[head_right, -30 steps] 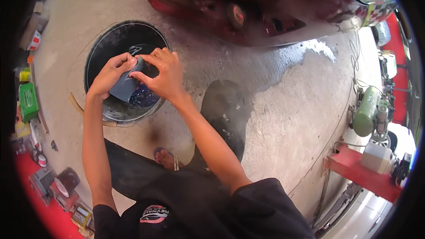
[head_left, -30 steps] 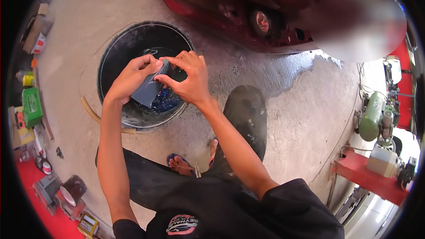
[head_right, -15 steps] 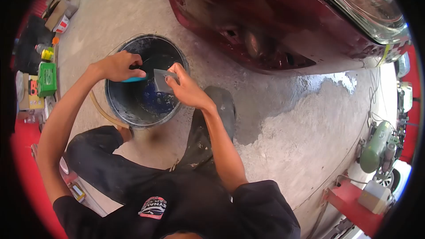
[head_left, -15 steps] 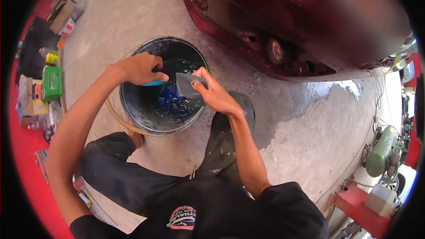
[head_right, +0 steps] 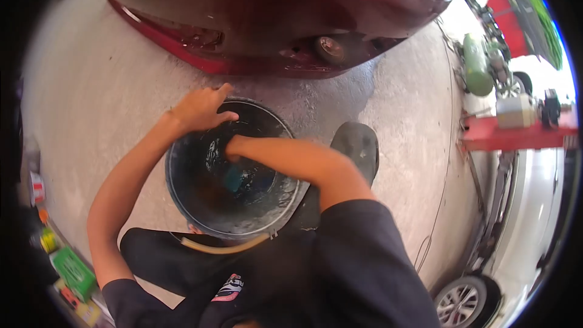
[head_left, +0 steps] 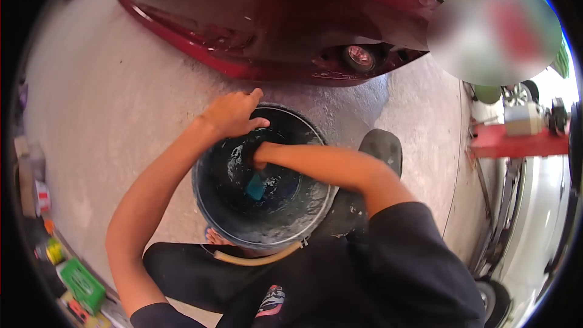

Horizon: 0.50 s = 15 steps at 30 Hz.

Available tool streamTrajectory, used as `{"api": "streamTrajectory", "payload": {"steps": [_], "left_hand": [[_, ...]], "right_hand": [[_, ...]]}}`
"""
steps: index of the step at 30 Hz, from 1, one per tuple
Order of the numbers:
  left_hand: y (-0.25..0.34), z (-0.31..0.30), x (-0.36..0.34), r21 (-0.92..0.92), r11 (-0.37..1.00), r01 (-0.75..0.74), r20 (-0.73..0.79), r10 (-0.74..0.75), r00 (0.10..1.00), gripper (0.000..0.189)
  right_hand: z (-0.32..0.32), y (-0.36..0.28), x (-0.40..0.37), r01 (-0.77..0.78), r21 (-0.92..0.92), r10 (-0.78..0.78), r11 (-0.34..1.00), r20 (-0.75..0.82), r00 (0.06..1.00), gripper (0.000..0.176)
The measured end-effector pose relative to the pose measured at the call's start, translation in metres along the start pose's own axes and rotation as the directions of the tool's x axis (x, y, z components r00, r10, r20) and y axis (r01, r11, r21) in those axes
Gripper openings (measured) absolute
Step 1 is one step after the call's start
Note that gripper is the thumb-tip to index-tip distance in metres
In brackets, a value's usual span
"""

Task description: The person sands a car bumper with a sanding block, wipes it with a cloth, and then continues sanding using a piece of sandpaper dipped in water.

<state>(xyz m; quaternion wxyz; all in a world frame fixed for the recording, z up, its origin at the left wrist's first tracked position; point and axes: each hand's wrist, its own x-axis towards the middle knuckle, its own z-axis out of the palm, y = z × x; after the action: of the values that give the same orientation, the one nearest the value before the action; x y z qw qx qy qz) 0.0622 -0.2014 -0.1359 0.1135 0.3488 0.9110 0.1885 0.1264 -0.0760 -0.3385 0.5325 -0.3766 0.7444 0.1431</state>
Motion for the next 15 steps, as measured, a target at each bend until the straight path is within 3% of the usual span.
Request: {"api": "streamTrajectory", "payload": {"steps": [1, 3, 5, 8, 10, 12, 13, 15], "left_hand": [[-0.004, 0.005, 0.005, -0.042, 0.999, -0.006, 0.071, 0.009, 0.997, 0.05], [-0.007, 0.013, 0.009, 0.044, 0.998, -0.051, 0.013, 0.051, 0.999, 0.043], [-0.009, 0.015, 0.008, 0.098, 0.99, -0.097, -0.035, 0.101, 0.994, 0.04], [-0.009, 0.014, 0.005, 0.106, 0.988, -0.11, -0.061, 0.116, 0.991, 0.041], [-0.009, 0.018, 0.004, 0.092, 0.988, -0.126, -0.064, 0.132, 0.989, 0.045], [-0.009, 0.017, 0.008, 0.104, 0.983, -0.152, -0.066, 0.159, 0.985, 0.05], [-0.008, 0.015, 0.009, 0.118, 0.979, -0.164, -0.058, 0.172, 0.983, 0.052], [-0.001, 0.01, 0.008, 0.107, 0.988, -0.113, -0.04, 0.118, 0.992, 0.055]], "right_hand": [[0.013, 0.002, 0.026, -0.039, 0.056, 0.04, 0.998, -0.013, 0.999, 0.057], [0.033, -0.016, 0.039, -0.151, 0.218, 0.181, 0.964, -0.128, 0.975, 0.053], [0.067, -0.047, 0.052, -0.198, 0.414, 0.361, 0.888, -0.364, 0.858, 0.052], [0.035, -0.065, -0.005, -0.203, 0.726, 0.483, 0.657, -0.199, 0.852, 0.056], [0.019, -0.061, -0.029, -0.167, 0.87, 0.447, 0.464, -0.067, 0.892, 0.06], [0.031, -0.054, -0.051, 0.065, 0.991, 0.674, 0.118, -0.128, 0.727, 0.058], [0.03, -0.063, -0.077, 0.363, 0.932, 0.857, -0.015, -0.175, 0.485, 0.055], [0.007, -0.06, -0.159, 0.595, 0.754, 0.915, -0.276, 0.017, 0.403, 0.044]]}}
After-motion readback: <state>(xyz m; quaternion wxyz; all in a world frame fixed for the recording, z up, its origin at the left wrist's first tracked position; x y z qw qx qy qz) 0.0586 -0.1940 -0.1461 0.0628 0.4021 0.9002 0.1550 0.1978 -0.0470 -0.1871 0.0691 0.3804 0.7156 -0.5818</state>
